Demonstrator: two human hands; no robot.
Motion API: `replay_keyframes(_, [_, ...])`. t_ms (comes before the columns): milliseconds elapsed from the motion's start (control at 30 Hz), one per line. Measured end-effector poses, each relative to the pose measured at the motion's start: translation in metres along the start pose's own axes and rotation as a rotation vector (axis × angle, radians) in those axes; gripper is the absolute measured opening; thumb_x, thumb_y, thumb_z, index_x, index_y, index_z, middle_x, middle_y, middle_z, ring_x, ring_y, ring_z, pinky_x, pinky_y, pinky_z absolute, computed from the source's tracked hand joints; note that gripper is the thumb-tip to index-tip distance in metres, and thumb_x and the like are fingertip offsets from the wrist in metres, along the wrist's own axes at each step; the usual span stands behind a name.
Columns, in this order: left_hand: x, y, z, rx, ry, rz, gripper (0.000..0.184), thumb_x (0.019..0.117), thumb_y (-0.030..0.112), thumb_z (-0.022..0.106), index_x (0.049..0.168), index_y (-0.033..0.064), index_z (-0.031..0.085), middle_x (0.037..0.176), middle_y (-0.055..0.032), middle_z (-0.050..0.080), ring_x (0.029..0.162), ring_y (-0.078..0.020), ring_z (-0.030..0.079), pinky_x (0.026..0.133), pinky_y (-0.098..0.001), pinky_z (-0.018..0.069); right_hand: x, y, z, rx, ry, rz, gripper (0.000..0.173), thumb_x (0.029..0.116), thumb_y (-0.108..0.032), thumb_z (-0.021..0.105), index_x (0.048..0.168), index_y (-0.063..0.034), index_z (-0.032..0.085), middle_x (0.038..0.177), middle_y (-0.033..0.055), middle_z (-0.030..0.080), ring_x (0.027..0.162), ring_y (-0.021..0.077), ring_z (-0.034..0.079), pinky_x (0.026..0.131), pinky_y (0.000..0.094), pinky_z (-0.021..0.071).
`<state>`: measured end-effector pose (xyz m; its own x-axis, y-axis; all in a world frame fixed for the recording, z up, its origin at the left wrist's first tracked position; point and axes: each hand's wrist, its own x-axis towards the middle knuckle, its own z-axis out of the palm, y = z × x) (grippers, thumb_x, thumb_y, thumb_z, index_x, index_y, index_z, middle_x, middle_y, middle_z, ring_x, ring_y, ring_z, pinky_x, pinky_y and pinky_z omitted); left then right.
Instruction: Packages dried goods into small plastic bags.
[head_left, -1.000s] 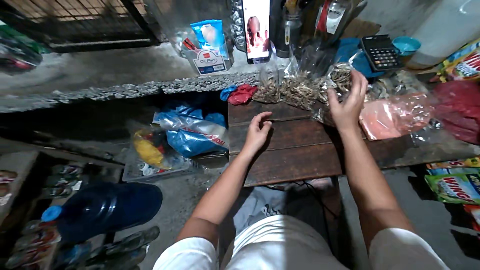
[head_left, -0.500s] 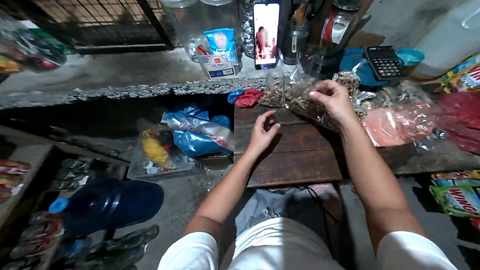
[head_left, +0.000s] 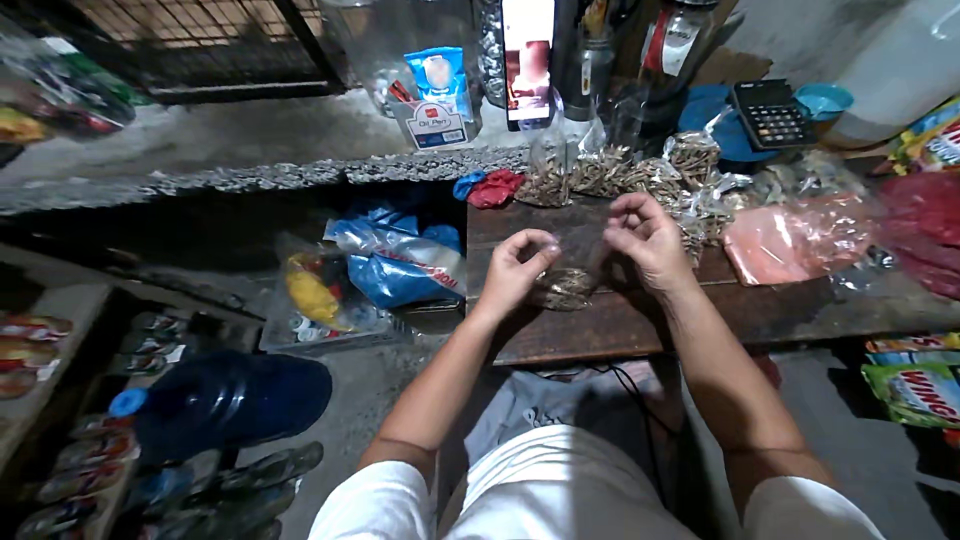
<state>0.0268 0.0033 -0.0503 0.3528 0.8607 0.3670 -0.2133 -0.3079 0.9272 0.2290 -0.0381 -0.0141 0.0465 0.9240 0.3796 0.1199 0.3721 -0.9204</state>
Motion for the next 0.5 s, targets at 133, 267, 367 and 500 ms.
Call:
replay_keyframes(133, [-0.008,0.005,-0.003,-0.014,-0.033,0.061,0.013,0.0926,-0.004,0.063,0.098,0.0073,0.068,0.094,0.0080,0.068,0.082,0.0029,0.062,0.074,-0.0159,0.0542,-0.009,0.013,0.005,-0.078,-0.229,0.131,0.074,0.0819,-0.013,0.077,0.145,0.0053,0.045,0.123,0.0094,0.062,0.105,0.0061,0.062,0.088,0.0235,0.0546])
replay_keyframes(267, [-0.011,0.000,-0.008,0.096,-0.135,0.217,0.021,0.0904,0.008,0.071,0.109,0.0003,0.065,0.120,-0.0023,0.061,0.115,-0.0046,0.058,0.098,-0.0226,0.0505,-0.014,0.013,0.013,-0.114,-0.288,0.000,0.013,0.0900,-0.002,0.068,0.100,0.0057,0.068,0.107,0.0082,0.065,0.093,0.0028,0.064,0.081,0.0172,0.0552])
replay_keyframes(367, [-0.009,-0.005,-0.017,0.261,-0.293,0.038,0.065,0.0837,0.014,0.079,0.139,-0.0045,0.050,0.136,-0.0135,0.057,0.122,-0.0099,0.057,0.103,-0.0275,0.0489,-0.015,0.004,0.016,-0.276,-0.291,-0.086,0.011,0.0895,-0.006,0.071,0.097,0.0016,0.070,0.107,0.0087,0.066,0.098,0.0094,0.064,0.087,0.0262,0.0547])
replay_keyframes(500, [-0.003,-0.016,-0.023,0.360,-0.432,0.003,0.072,0.0829,0.017,0.078,0.143,-0.0064,0.046,0.131,-0.0148,0.061,0.115,-0.0083,0.061,0.101,-0.0256,0.0490,-0.022,0.000,0.029,-0.514,-0.310,-0.202,0.013,0.0854,-0.016,0.075,0.090,-0.0036,0.073,0.114,0.0141,0.067,0.115,0.0330,0.059,0.097,0.0565,0.0433])
